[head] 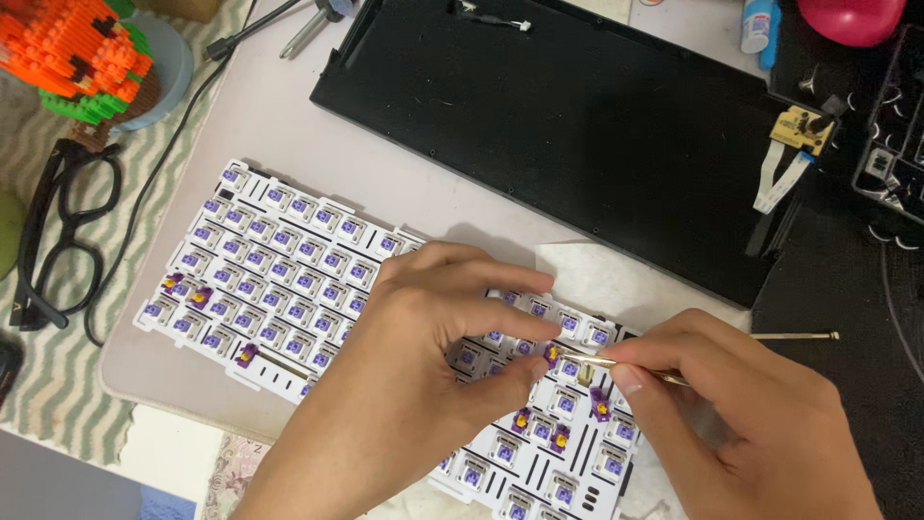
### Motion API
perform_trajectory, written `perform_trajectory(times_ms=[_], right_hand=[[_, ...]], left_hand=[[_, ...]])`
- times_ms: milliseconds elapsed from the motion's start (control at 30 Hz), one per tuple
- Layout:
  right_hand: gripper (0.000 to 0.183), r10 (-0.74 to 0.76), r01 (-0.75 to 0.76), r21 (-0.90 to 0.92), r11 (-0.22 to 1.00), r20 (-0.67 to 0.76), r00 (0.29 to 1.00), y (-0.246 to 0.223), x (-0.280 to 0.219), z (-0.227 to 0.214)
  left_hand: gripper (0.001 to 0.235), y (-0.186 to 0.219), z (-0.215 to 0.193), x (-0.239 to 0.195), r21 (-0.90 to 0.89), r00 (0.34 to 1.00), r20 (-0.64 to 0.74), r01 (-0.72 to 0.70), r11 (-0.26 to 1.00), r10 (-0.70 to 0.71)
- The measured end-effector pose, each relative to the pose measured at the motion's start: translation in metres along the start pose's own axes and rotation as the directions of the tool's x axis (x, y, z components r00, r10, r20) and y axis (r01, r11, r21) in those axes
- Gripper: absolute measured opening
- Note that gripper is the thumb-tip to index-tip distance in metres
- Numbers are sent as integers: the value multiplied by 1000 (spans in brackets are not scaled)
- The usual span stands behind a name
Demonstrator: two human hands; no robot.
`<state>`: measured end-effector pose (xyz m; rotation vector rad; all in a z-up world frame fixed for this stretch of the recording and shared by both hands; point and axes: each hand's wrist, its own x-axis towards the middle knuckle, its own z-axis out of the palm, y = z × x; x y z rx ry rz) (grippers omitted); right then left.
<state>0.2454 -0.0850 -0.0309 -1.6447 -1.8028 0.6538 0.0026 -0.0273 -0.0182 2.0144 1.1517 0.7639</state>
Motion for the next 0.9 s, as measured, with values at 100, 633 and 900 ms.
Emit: perform_trajectory(times_ms=[100,633,900], right_hand=[[13,-103,103,16,995,18,995,10,2,0],[15,16,-17,61,998,26,1000,5,2,-1],[14,-86,83,68,994,33,996,13,2,0]], left_hand=[[20,-2,1,2,11,999,-17,-38,999,38],[14,4,-8,4,-12,993,93,80,997,-79],[12,6,-3,7,1,1000,-8,-19,1000,19]])
